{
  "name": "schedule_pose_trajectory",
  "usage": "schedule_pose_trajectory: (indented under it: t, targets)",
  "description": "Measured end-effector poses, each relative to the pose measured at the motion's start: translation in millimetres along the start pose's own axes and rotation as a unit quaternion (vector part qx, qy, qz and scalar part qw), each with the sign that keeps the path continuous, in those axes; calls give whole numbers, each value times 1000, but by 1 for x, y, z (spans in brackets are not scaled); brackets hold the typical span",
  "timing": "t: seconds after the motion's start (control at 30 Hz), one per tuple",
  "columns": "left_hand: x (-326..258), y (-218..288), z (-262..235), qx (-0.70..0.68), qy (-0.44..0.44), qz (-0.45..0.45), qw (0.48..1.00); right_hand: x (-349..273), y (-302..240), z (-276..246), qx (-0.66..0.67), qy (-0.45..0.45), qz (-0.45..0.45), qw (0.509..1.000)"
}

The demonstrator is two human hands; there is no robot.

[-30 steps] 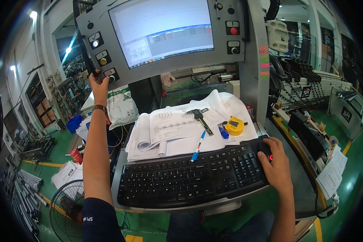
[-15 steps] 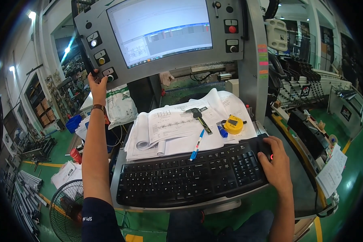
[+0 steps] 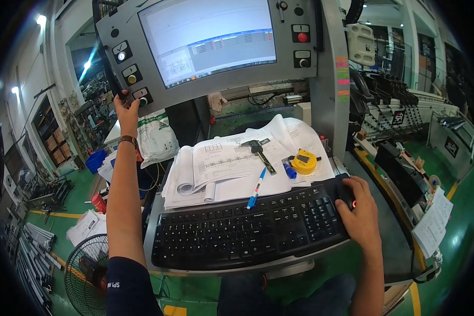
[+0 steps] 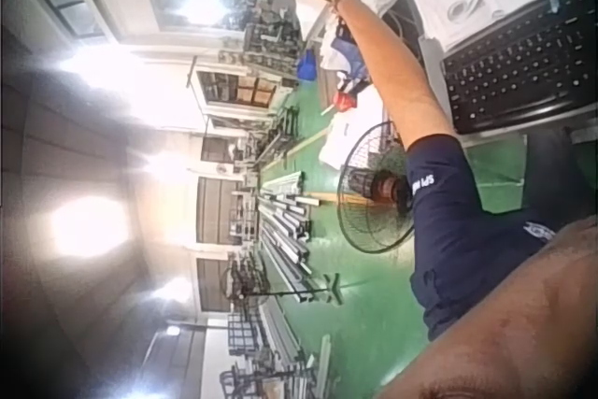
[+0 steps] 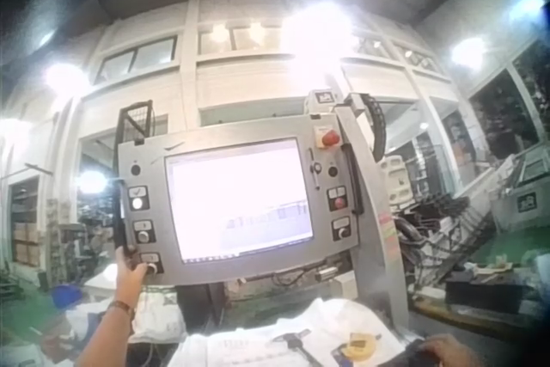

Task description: The person operates an industrial machine control panel and computer interface by hand, using a keyboard and mouse.

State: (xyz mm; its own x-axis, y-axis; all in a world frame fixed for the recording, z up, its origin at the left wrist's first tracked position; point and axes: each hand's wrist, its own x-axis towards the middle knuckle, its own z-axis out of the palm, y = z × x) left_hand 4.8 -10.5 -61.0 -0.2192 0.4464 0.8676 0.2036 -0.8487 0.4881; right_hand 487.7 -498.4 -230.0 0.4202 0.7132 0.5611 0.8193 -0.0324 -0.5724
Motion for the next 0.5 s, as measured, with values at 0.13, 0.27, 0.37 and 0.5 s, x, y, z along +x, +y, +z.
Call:
schedule_pose_trajectory:
  t: [0.13, 0.27, 0.37, 0.5]
  targets:
    - [1, 0, -2, 0, 0, -1, 1000, 0, -1, 0, 14, -2, 1, 1000]
    - [-2, 4, 1, -9, -6, -15, 1000, 0, 1, -1, 11, -3, 2, 1000]
    - [-2, 3, 1, -6, -5, -15, 1000, 0, -2, -2, 13, -7, 12, 1000]
    - [2, -2, -2, -21, -3, 0, 1000, 0, 1, -1, 12, -4, 0, 1000]
